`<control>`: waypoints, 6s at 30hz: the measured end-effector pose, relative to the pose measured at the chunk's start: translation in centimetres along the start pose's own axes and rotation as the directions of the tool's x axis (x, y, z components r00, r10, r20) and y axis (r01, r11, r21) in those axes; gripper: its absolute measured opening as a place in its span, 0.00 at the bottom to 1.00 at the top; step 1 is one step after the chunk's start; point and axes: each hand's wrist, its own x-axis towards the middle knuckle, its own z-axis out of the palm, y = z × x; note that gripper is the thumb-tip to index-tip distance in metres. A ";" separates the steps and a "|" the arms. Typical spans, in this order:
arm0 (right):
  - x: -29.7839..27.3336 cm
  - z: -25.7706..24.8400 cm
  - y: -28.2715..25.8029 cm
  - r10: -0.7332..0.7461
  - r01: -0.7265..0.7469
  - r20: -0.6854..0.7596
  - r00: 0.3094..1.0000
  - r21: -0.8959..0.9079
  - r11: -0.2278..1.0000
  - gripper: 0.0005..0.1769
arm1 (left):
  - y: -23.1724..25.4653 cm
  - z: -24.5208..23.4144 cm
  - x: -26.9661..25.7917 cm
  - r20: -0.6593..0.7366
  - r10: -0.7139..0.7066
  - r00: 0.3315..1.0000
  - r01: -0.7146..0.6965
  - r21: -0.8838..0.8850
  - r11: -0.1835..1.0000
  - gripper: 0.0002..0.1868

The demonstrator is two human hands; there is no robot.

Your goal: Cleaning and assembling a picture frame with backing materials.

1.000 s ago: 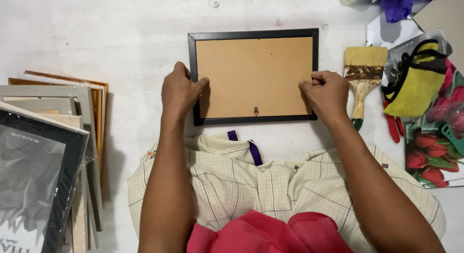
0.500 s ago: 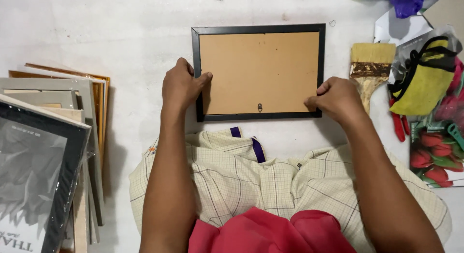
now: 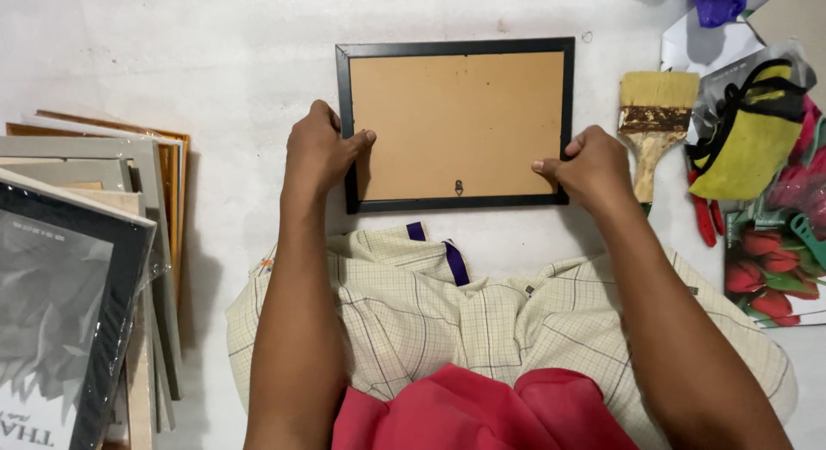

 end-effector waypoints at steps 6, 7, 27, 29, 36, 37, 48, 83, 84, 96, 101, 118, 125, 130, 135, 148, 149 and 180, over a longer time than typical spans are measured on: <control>0.1 0.5 -0.3 -0.066 0.060 -0.074 0.995 -0.092 0.994 0.25 | -1.0 0.9 0.6 -0.046 -0.015 0.999 0.016 0.026 1.000 0.26; -0.1 0.5 -0.5 -0.069 0.063 -0.072 0.995 -0.090 0.994 0.25 | 0.0 0.5 -0.2 -0.049 -0.017 0.999 0.018 0.028 0.999 0.26; 0.8 2.1 2.5 -0.070 0.102 -0.182 0.981 0.175 0.979 0.11 | 2.3 1.0 -1.4 -0.101 -0.006 0.995 0.006 -0.004 1.000 0.37; -0.1 1.4 1.7 -0.070 0.113 -0.175 0.982 0.248 0.962 0.10 | 2.6 1.1 -1.3 -0.107 -0.006 0.994 0.005 -0.011 1.000 0.36; 0.6 2.3 2.6 -0.125 0.184 -0.203 0.971 0.309 0.933 0.10 | 1.9 1.5 -1.1 -0.108 -0.023 0.994 0.023 -0.006 1.000 0.38; 0.8 2.3 2.9 -0.126 0.188 -0.209 0.970 0.310 0.932 0.10 | 2.1 1.5 -1.1 -0.111 -0.017 0.994 0.017 -0.007 1.000 0.38; -0.1 1.6 0.8 -0.125 0.141 -0.140 0.982 0.112 0.984 0.17 | 1.2 0.8 -1.1 -0.129 -0.053 0.990 0.051 -0.014 0.999 0.26; 1.7 0.3 1.0 -0.259 0.246 -0.051 0.965 -0.178 0.953 0.40 | 1.3 1.4 -1.7 -0.162 0.000 0.987 0.008 0.043 0.999 0.35; 2.4 0.2 1.5 -0.246 0.236 -0.139 0.959 -0.082 0.968 0.37 | 1.2 0.7 -2.2 -0.185 0.000 0.983 0.008 0.042 0.999 0.35; -0.4 -4.8 5.4 0.249 -0.273 -0.121 0.961 -0.276 0.921 0.38 | -1.1 -0.1 -5.5 0.159 -0.345 0.925 0.273 0.352 0.895 0.81; -5.2 -8.6 0.5 -0.011 0.065 -0.139 0.990 0.390 0.919 0.12 | -1.4 0.3 -4.8 0.112 -0.357 0.927 0.302 0.338 0.891 0.76; -12.2 0.8 -7.0 -0.614 0.579 -0.170 0.771 0.589 0.564 0.11 | -2.3 0.6 -2.8 0.118 -0.446 0.887 0.400 0.285 0.871 0.69; -6.8 -3.3 -1.6 -0.318 0.346 -0.138 0.938 0.331 0.878 0.10 | -1.1 -0.1 -4.0 0.125 -0.447 0.886 0.394 0.303 0.868 0.73; -7.6 -8.2 -0.9 -0.219 0.282 -0.364 0.905 0.127 0.951 0.03 | -1.1 -0.4 -4.0 0.141 -0.441 0.886 0.389 0.292 0.874 0.76; -5.9 -4.2 -0.2 -0.377 0.579 -0.552 0.744 0.250 0.776 0.04 | 0.9 -1.6 -5.6 0.177 -0.440 0.880 0.378 0.298 0.876 0.80; -5.5 -3.2 -4.9 -0.442 0.688 -0.652 0.616 0.173 0.705 0.09 | -0.5 -1.3 -5.0 0.188 -0.404 0.895 0.357 0.240 0.903 0.87; -6.6 -2.3 -6.6 -0.414 0.627 -0.502 0.760 0.396 0.671 0.07 | -0.6 -1.3 -5.0 0.198 -0.410 0.890 0.361 0.239 0.901 0.88; 3.2 0.9 -9.9 -0.596 0.708 -0.385 0.705 0.325 0.627 0.09 | -0.7 -1.0 -4.1 0.219 -0.440 0.871 0.380 0.266 0.886 0.92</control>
